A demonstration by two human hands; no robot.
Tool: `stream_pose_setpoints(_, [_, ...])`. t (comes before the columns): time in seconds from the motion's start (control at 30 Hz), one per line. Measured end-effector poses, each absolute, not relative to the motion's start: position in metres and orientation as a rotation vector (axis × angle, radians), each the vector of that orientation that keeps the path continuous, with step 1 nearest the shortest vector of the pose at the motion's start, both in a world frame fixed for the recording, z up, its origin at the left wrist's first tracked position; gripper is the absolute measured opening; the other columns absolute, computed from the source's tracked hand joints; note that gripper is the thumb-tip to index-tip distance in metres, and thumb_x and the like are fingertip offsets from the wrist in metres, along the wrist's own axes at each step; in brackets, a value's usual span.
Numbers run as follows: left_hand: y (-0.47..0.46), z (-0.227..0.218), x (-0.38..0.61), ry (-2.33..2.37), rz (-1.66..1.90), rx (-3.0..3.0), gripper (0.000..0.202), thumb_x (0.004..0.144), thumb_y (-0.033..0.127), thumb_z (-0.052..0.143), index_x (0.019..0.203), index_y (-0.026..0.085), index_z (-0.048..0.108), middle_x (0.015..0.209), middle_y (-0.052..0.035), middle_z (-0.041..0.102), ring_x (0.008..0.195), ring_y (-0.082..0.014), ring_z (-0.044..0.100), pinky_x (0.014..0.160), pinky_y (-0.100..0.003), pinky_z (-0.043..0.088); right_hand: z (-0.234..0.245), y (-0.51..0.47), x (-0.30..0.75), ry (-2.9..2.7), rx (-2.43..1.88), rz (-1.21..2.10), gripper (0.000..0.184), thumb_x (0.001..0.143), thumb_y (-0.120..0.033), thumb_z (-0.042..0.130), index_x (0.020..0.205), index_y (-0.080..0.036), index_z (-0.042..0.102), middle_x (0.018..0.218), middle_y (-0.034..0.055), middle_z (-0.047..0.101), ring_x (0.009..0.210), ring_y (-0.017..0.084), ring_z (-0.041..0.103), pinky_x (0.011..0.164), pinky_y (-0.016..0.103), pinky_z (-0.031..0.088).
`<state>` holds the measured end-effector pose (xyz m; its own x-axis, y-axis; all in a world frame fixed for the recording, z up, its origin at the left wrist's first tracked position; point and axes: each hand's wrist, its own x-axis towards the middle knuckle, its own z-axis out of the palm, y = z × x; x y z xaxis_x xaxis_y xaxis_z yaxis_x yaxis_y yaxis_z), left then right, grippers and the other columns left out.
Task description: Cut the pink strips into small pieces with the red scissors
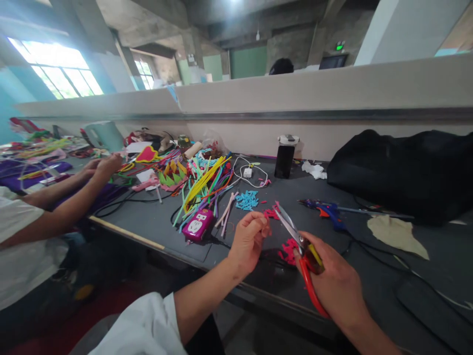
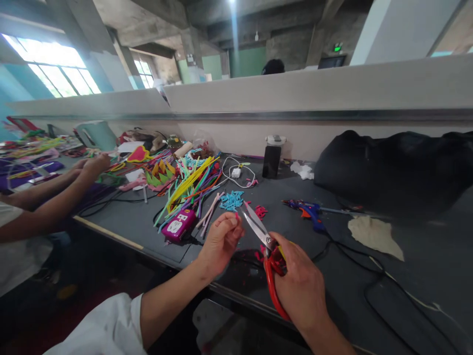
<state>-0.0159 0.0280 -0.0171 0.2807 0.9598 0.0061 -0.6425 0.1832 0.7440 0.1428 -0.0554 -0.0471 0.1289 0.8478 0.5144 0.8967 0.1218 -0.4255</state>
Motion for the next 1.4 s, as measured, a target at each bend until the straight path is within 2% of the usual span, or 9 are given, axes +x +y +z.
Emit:
stream_pose_setpoints(0.2, [0.026,-0.020,-0.016,0.539,1.260,0.672,0.011,0.073,0.022,0.068,0.070,0.017,0.059,0.071,0.0015,0.058,0.067,-0.0103,0.053,0.070,-0.024,0.043,-0.062,-0.056,0.135,-1.798,-1.715,-0.152,0.040,0.084,-0.027,0.049,0.124,-0.025,0.054,0.114,0.0034,0.067,0.100,0.020,0.066,0.081,0.032,0.053])
stream_pose_setpoints(0.53, [0.024,-0.022,-0.014,0.513,1.274,0.655,0.009,0.074,0.019,0.068,0.072,0.016,0.059,0.074,0.0011,0.059,0.072,-0.0108,0.055,0.072,-0.024,0.045,-0.066,-0.058,0.134,-1.834,-1.703,-0.244,0.040,0.084,-0.026,0.048,0.123,-0.021,0.056,0.113,0.0047,0.069,0.100,0.020,0.067,0.082,0.032,0.054])
stream_pose_setpoints(1.17, [0.023,-0.020,-0.014,0.554,1.299,0.687,0.010,0.072,0.019,0.071,0.071,0.016,0.062,0.072,0.0011,0.059,0.071,-0.0102,0.055,0.071,-0.023,0.047,-0.069,-0.057,0.135,-1.843,-1.701,-0.289,0.038,0.087,-0.027,0.047,0.123,-0.020,0.057,0.112,0.0052,0.070,0.096,0.019,0.068,0.080,0.030,0.054])
stream_pose_setpoints(1.4, [0.020,-0.018,-0.012,0.573,1.258,0.706,0.011,0.071,0.019,0.071,0.070,0.016,0.061,0.069,0.0020,0.061,0.065,-0.0096,0.057,0.068,-0.022,0.045,-0.071,-0.063,0.139,-1.855,-1.666,-0.292,0.035,0.090,-0.027,0.043,0.120,-0.016,0.059,0.105,0.0065,0.072,0.087,0.018,0.070,0.079,0.028,0.054])
